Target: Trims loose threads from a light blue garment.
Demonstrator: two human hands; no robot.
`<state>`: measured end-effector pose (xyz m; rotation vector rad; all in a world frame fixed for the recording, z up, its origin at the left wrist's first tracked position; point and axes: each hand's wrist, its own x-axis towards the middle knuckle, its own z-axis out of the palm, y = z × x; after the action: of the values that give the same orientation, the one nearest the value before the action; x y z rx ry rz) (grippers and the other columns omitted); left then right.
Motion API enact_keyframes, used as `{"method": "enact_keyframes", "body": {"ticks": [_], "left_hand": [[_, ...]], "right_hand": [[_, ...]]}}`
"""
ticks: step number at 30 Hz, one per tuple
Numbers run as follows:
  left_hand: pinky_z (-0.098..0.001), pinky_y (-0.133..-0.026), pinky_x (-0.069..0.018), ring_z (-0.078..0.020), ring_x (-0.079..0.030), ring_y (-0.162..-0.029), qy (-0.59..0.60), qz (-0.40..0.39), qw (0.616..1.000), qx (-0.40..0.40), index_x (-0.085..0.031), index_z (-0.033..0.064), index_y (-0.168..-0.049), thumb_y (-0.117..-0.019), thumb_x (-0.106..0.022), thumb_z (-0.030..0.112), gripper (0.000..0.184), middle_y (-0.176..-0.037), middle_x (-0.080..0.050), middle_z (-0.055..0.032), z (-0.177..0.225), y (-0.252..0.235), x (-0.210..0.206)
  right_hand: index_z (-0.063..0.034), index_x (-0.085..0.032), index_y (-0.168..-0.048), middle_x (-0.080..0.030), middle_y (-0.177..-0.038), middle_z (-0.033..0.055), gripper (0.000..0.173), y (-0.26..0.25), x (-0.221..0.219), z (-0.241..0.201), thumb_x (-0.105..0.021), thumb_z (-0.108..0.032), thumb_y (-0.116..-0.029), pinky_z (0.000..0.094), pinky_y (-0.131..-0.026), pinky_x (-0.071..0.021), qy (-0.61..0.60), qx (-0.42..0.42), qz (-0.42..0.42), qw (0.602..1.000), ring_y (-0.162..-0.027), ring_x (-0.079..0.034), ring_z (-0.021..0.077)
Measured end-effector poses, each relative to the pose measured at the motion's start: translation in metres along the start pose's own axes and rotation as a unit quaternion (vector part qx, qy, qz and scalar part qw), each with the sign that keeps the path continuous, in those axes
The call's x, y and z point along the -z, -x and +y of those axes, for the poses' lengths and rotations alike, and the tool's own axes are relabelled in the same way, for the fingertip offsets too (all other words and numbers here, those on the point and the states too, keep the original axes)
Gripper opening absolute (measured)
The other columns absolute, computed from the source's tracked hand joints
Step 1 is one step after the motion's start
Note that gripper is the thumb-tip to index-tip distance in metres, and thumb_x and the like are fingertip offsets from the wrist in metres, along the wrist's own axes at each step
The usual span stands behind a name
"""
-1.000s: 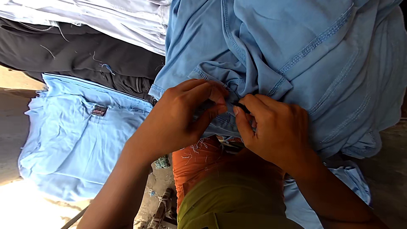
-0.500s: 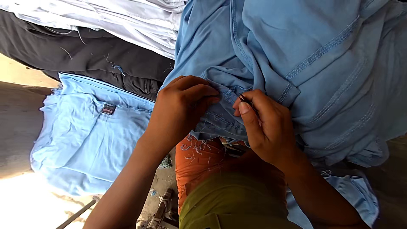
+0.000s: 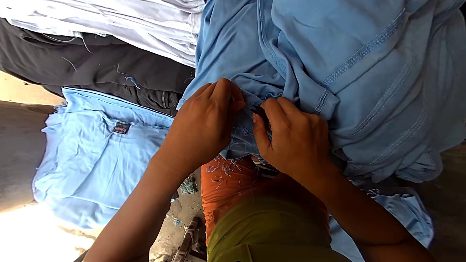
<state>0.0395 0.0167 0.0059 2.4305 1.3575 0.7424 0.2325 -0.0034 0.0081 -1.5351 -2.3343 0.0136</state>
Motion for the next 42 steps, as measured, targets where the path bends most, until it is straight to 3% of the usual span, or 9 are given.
{"method": "enact_keyframes", "body": {"ticks": [8,13,15,18,21,24,32,37,42], "left_hand": [[-0.0342,-0.084,-0.0517,-0.0187,-0.066,-0.094,0.052,-0.016,0.998,0.009,-0.062,0.006,-0.111,-0.1066,-0.044,0.02,0.023,-0.099,-0.068,-0.0086,-0.005,0.002,0.005],[-0.0548,-0.096,-0.0505,-0.0393,-0.064,-0.111,-0.03,0.041,0.987,0.153,-0.057,-0.0048,-0.126,-0.1075,-0.049,0.02,0.032,-0.12,-0.065,-0.0271,-0.028,0.019,0.042],[-0.0458,-0.095,-0.0509,-0.0346,-0.06,-0.117,-0.055,0.087,0.973,0.207,-0.05,-0.002,-0.137,-0.1042,-0.055,0.022,0.041,-0.135,-0.055,-0.0276,-0.025,0.023,0.047],[-0.0279,-0.083,-0.0582,-0.0158,-0.067,-0.097,0.085,0.139,0.984,0.064,-0.063,-0.0042,-0.116,-0.1001,-0.065,0.016,0.026,-0.113,-0.064,-0.0181,0.002,0.019,0.026],[-0.0256,-0.083,-0.0535,-0.017,-0.067,-0.092,0.099,0.109,0.989,-0.034,-0.075,0.0016,-0.108,-0.0976,-0.07,0.015,0.018,-0.102,-0.07,-0.0149,0.019,0.005,-0.002],[-0.033,-0.083,-0.0494,-0.0258,-0.065,-0.094,0.031,0.08,0.996,-0.03,-0.078,0.0076,-0.112,-0.0966,-0.07,0.022,0.022,-0.104,-0.071,-0.0143,0.014,-0.004,-0.02],[-0.0259,-0.079,-0.0558,-0.0153,-0.072,-0.085,0.025,0.1,0.994,0.022,-0.072,0.0035,-0.105,-0.1021,-0.06,0.016,0.017,-0.09,-0.074,-0.0092,0.015,0.0,-0.02],[-0.0351,-0.082,-0.0518,-0.0249,-0.067,-0.095,0.021,0.058,0.998,-0.016,-0.074,0.0089,-0.118,-0.0992,-0.066,0.025,0.026,-0.107,-0.073,-0.0127,0.015,-0.005,-0.018],[-0.0315,-0.082,-0.0533,-0.0221,-0.072,-0.095,0.023,0.126,0.99,-0.061,-0.078,0.0065,-0.101,-0.1008,-0.065,0.013,0.014,-0.104,-0.078,-0.0111,0.005,-0.003,-0.03]], "right_hand": [[-0.0065,-0.064,-0.085,-0.055,-0.073,0.0083,0.028,-0.007,0.001,-0.004,-0.049,-0.024,-0.1017,0.0343,-0.04,-0.0327,0.028,0.01,-0.011,0.999,-0.052,-0.054,0.0231],[-0.0035,-0.069,-0.103,-0.061,-0.081,0.0037,0.028,0.0,0.021,0.024,-0.046,-0.02,-0.1048,0.0241,-0.051,-0.0409,-0.208,0.016,-0.01,0.978,-0.063,-0.054,0.0085],[0.0015,-0.065,-0.105,-0.057,-0.081,0.0013,0.033,0.007,0.027,0.031,-0.039,-0.018,-0.1069,0.0155,-0.053,-0.0413,-0.313,0.015,0.021,0.949,-0.062,-0.05,0.0012],[0.0023,-0.059,-0.103,-0.055,-0.08,-0.0019,0.035,0.018,0.026,0.025,-0.034,-0.021,-0.1094,0.0124,-0.054,-0.0412,-0.41,0.028,0.062,0.91,-0.063,-0.048,-0.0028],[0.0025,-0.061,-0.1,-0.057,-0.081,-0.0004,0.034,0.023,0.014,0.016,-0.04,-0.023,-0.1069,0.0124,-0.059,-0.0447,-0.396,0.06,0.083,0.912,-0.067,-0.052,-0.0023],[-0.0017,-0.065,-0.1,-0.059,-0.08,0.0017,0.031,0.024,0.002,0.016,-0.041,-0.021,-0.1044,0.0201,-0.056,-0.044,-0.286,0.015,0.052,0.957,-0.067,-0.054,0.0045],[-0.0024,-0.069,-0.108,-0.064,-0.084,0.0046,0.028,0.024,0.007,0.015,-0.051,-0.023,-0.1032,0.025,-0.054,-0.044,-0.217,-0.029,0.016,0.976,-0.068,-0.058,0.01],[-0.0028,-0.065,-0.107,-0.06,-0.076,-0.0002,0.028,0.021,0.008,0.02,-0.045,-0.022,-0.1045,0.0212,-0.051,-0.0414,-0.251,-0.04,0.013,0.967,-0.062,-0.053,0.0048],[-0.0034,-0.064,-0.103,-0.056,-0.074,0.0001,0.026,0.022,0.005,0.017,-0.046,-0.022,-0.1043,0.0226,-0.049,-0.0389,-0.225,-0.049,0.024,0.973,-0.06,-0.051,0.0067]]}}
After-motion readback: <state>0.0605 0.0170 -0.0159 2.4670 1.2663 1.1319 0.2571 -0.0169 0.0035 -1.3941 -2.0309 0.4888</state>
